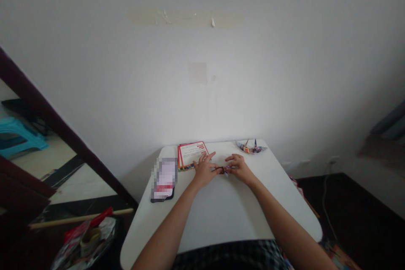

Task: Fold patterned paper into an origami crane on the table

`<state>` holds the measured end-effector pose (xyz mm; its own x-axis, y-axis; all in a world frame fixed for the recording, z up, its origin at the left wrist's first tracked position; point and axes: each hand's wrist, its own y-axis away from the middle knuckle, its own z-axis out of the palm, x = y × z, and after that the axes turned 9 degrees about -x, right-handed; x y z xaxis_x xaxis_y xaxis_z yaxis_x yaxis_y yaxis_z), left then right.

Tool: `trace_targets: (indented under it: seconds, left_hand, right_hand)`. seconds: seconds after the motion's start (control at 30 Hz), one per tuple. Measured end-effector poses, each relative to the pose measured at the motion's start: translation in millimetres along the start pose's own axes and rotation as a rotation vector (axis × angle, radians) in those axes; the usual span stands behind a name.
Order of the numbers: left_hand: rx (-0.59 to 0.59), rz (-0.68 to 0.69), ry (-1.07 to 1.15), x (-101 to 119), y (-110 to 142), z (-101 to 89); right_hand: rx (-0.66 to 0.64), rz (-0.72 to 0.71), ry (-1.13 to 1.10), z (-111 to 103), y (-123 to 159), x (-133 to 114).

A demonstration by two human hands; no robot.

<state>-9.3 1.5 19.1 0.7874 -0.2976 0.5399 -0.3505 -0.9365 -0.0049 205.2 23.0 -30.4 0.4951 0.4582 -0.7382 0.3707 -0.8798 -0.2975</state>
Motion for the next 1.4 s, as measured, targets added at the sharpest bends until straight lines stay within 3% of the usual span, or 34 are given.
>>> trace_targets:
  seconds: [0.67, 0.97, 1.27, 1.4]
  left_hand:
    - [0.013, -0.010, -0.010, -1.5, -3.2, 1.1]
    - [0.123, -0.021, 0.037, 1.7, -4.5, 0.2]
    - [0.039, 0.016, 0.020, -4.9, -4.3, -3.4]
    - [0.056, 0.028, 0.036, -4.6, -5.0, -6.0]
  right_hand:
    - [-0.074, 0.060, 0.011, -3.6, 0.3, -13.0]
    - [0.067, 0.104, -0.048, 1.5, -2.5, -9.4]
    - [-0.019, 0.095, -0.035, -3.4, -1.0, -13.8]
    - [-0.006, 0.096, -0.051, -4.6, -2.4, -12.1]
